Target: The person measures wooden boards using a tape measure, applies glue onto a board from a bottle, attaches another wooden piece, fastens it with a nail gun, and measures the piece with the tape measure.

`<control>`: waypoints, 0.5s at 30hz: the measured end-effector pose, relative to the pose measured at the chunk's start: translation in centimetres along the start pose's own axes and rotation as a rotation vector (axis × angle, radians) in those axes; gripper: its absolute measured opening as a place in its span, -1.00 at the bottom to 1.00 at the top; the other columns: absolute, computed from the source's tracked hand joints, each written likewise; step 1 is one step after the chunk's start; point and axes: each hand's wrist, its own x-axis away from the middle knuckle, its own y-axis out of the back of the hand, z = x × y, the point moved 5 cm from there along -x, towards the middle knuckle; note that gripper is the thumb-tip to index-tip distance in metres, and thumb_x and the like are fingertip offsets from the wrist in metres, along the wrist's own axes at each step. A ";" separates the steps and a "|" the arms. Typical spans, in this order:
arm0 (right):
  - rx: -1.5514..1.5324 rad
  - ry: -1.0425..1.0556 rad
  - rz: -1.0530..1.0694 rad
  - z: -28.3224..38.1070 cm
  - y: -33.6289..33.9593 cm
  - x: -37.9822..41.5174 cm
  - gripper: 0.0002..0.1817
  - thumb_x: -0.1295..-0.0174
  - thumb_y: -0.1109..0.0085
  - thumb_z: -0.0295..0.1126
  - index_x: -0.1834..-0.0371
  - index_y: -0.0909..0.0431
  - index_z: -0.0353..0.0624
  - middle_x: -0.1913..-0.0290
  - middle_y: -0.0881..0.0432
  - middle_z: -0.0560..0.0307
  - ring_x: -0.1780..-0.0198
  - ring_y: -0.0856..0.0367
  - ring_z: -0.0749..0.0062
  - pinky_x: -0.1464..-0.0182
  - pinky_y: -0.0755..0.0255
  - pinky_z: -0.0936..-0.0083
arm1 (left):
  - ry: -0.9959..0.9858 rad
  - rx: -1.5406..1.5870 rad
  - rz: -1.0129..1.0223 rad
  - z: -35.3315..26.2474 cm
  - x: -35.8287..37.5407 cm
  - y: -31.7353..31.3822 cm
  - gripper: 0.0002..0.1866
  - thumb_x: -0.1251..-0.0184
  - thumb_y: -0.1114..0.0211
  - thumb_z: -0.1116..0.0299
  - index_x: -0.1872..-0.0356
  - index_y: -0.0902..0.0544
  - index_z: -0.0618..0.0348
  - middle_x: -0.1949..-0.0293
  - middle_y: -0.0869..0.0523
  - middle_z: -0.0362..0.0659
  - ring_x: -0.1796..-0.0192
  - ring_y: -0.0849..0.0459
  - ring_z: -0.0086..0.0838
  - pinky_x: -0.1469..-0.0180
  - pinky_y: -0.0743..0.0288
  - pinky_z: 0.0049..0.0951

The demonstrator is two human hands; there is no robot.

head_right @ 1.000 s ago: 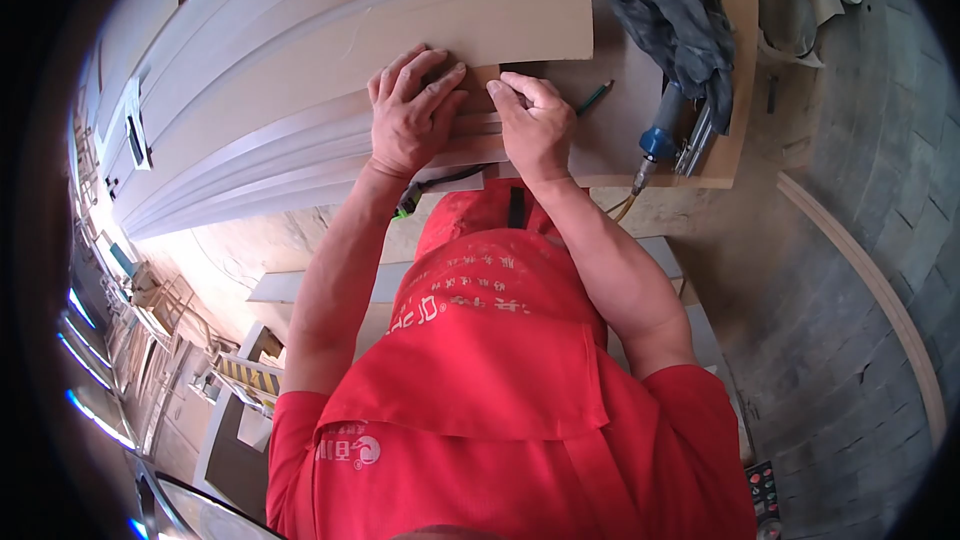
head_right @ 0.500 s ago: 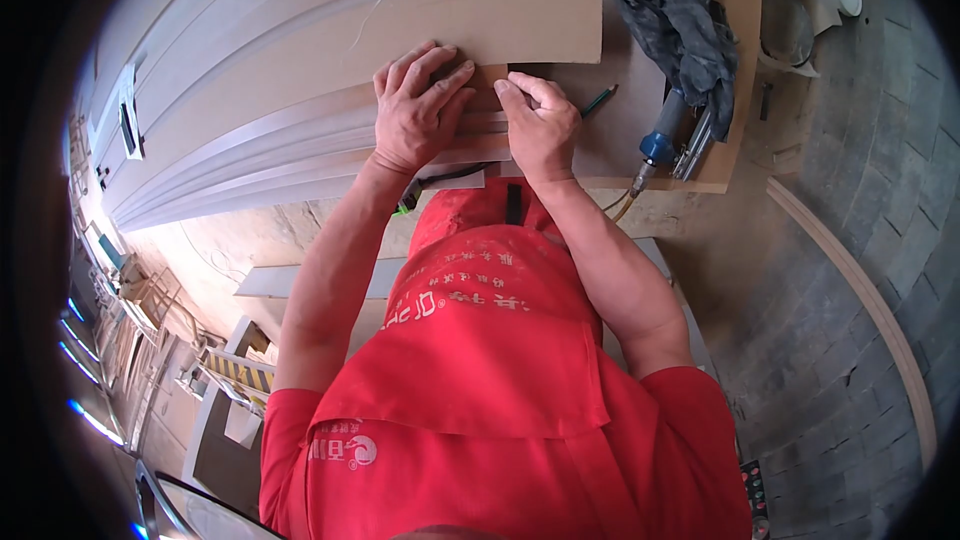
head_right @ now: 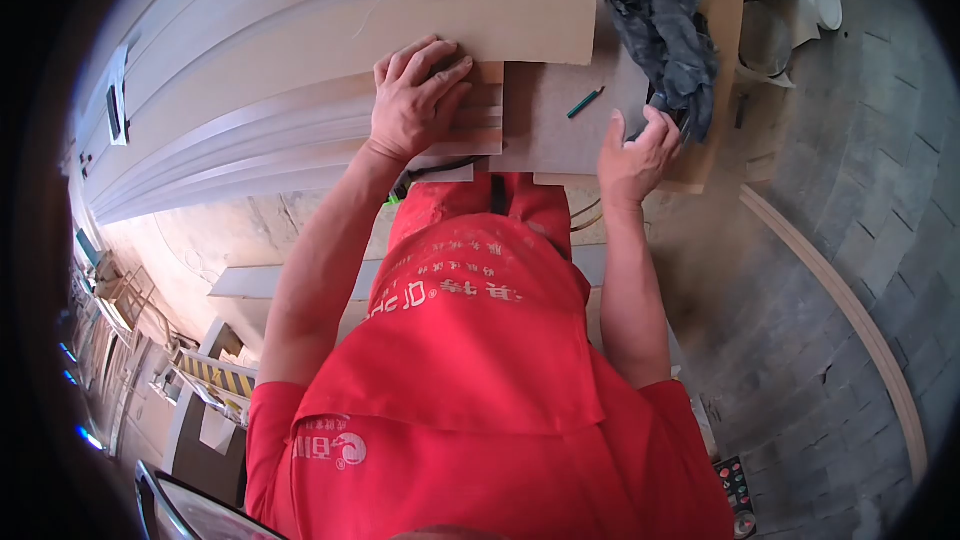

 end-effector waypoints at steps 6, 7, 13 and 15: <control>0.167 -0.125 -0.010 -1.5 -0.5 -0.9 -0.34 -0.29 -0.56 -0.25 -0.38 -0.47 -0.20 -0.28 -0.64 -0.17 -0.38 -0.54 -0.21 -0.49 -0.35 -0.09 | -0.010 -0.012 -0.012 0.1 0.2 0.0 -0.62 -0.38 -0.57 0.19 -0.21 -0.86 -0.20 -0.35 -0.72 -0.28 -0.46 -0.62 -0.24 -0.46 -0.35 -0.08; 0.154 -0.176 0.007 -3.6 -1.0 -0.6 -0.34 -0.30 -0.55 -0.26 -0.40 -0.45 -0.20 -0.30 -0.63 -0.19 -0.38 -0.56 -0.24 -0.47 -0.37 -0.10 | -0.011 -0.015 -0.009 0.1 0.2 -0.1 -0.63 -0.39 -0.57 0.19 -0.20 -0.86 -0.20 -0.34 -0.72 -0.29 -0.47 -0.62 -0.25 -0.46 -0.35 -0.07; 0.059 -0.287 0.256 -5.9 0.6 -0.7 -0.32 -0.33 -0.48 -0.34 -0.46 -0.38 -0.19 -0.40 -0.57 -0.31 -0.40 -0.63 -0.31 -0.36 -0.52 -0.15 | -0.009 -0.025 0.004 0.2 0.3 0.0 -0.66 -0.43 -0.51 0.16 -0.19 -0.86 -0.21 -0.34 -0.72 -0.32 -0.49 -0.60 -0.28 -0.48 -0.35 -0.05; 0.100 -0.279 0.296 -6.6 1.8 -0.7 -0.32 -0.33 -0.46 -0.36 -0.47 -0.37 -0.18 -0.40 -0.58 -0.32 -0.41 -0.63 -0.31 -0.36 -0.53 -0.15 | -0.012 -0.024 -0.007 0.1 0.2 0.0 -0.67 -0.44 -0.51 0.15 -0.19 -0.86 -0.21 -0.34 -0.72 -0.32 -0.49 -0.60 -0.29 -0.48 -0.35 -0.06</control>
